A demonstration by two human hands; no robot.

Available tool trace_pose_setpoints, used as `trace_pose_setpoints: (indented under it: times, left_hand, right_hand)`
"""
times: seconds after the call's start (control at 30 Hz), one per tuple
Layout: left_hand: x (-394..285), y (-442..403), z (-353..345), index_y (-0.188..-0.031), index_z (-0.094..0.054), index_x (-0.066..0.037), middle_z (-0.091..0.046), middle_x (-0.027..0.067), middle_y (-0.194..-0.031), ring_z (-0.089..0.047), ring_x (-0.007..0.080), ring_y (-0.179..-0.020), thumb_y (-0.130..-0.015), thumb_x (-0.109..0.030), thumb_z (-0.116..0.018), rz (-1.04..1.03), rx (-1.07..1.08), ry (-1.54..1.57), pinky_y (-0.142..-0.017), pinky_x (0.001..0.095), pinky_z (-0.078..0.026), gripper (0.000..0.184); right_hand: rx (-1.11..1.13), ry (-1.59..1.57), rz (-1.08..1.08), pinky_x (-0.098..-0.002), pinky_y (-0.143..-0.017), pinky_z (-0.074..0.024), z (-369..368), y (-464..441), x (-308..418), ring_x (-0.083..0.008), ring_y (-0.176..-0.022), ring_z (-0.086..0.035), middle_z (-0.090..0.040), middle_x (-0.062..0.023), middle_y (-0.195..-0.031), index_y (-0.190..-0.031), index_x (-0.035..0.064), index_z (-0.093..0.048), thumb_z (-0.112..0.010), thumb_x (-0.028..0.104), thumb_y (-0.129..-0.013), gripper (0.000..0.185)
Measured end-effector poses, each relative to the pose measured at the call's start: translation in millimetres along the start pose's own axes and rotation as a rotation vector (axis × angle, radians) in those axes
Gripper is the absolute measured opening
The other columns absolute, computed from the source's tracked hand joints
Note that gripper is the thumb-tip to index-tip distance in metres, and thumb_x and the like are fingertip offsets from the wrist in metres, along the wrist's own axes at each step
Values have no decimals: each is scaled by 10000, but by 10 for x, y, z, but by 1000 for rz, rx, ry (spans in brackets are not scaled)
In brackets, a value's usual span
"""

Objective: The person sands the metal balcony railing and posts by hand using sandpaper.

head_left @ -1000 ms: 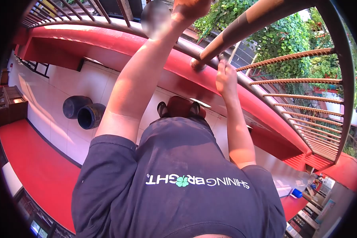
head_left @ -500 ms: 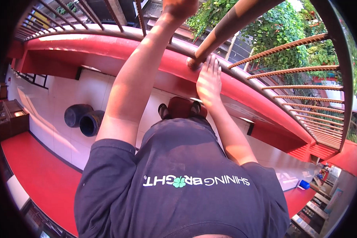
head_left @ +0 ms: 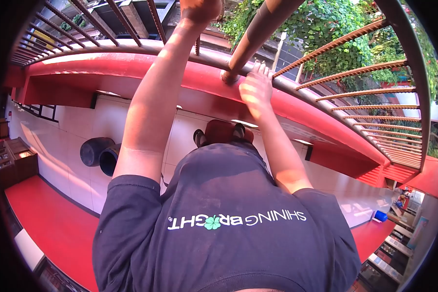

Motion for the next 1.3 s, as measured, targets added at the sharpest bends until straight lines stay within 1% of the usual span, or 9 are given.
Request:
trace_pose_setpoints:
  times: [0.1,0.17,0.2,0.33,0.5,0.9,0.97,1.1,1.3]
  left_hand:
    - [57,-83,-199,-1193,-571,-29,-468,137,-734,-444,280,-642,-1079,-205,-450,-519,-480,-226,-575,441,-324,242]
    - [-124,-89,71,-1266,-548,-34,-485,147,-754,-448,294,-649,-1071,-176,-462,91,111,5,-581,444,-324,256]
    - [72,-13,-234,-927,-577,14,-456,151,-691,-437,294,-623,-1071,-340,-456,-349,-333,-257,-578,445,-311,400]
    - [-237,-145,60,-768,-517,0,-425,126,-619,-414,267,-583,-1027,-486,-488,235,25,174,-579,434,-316,552]
    - [-262,-140,81,-755,-510,-17,-418,93,-600,-409,220,-596,-992,-548,-519,304,31,185,-576,414,-323,581]
    - [-82,-102,-1,-775,-503,-17,-394,86,-626,-397,212,-597,-1006,-469,-530,225,14,177,-558,411,-311,508]
    - [98,-124,-111,-779,-504,-9,-410,98,-639,-414,223,-604,-1032,-408,-509,-659,-365,-320,-557,416,-310,472]
    - [-221,-118,77,-796,-510,-16,-428,110,-663,-426,231,-621,-1060,-353,-475,183,40,152,-558,409,-315,430]
    - [-236,-100,32,-759,-489,-32,-396,66,-640,-389,173,-613,-1040,-445,-493,287,-9,257,-568,383,-309,500]
  right_hand:
    - [-182,-13,47,-446,-1149,-350,-56,72,69,-408,-1298,-523,-560,-329,-1328,-1329,-145,-485,-494,188,-888,553]
    - [105,-172,39,-431,-1074,-432,128,-172,-83,-394,-1230,-582,-620,-291,-1263,-1228,-112,-575,-509,188,-890,456]
    - [469,-260,-50,-412,-983,-491,608,-293,-64,-374,-1152,-621,-661,-230,-1183,-1127,-75,-627,-516,178,-897,359]
    - [-23,68,260,-457,-847,-557,11,-242,-214,-356,-961,-709,-719,-237,-936,-917,1,-734,-578,150,-870,221]
    - [617,-168,66,-446,-978,-508,578,-453,-146,-367,-1073,-655,-683,-234,-1065,-1093,-25,-672,-514,108,-887,292]
    - [-34,151,216,-478,-1190,-301,-251,2,68,-421,-1390,-426,-461,-269,-1465,-1430,-139,-392,-447,185,-959,574]
    - [-17,193,99,-475,-1205,-277,-202,22,157,-418,-1438,-366,-406,-280,-1511,-1454,-123,-365,-421,184,-975,572]
    - [-67,119,140,-469,-1208,-270,-151,90,124,-414,-1446,-356,-384,-313,-1514,-1474,-119,-343,-419,184,-969,594]
    - [-44,137,122,-475,-1219,-247,-136,105,150,-426,-1461,-329,-355,-308,-1538,-1487,-123,-321,-431,216,-967,631]
Point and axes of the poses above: each hand's wrist, its own y-axis away from the middle knuckle, its own z-axis out of the back of the hand, x = y × z, the point moved 1 cm from there along -y, towards the middle knuckle
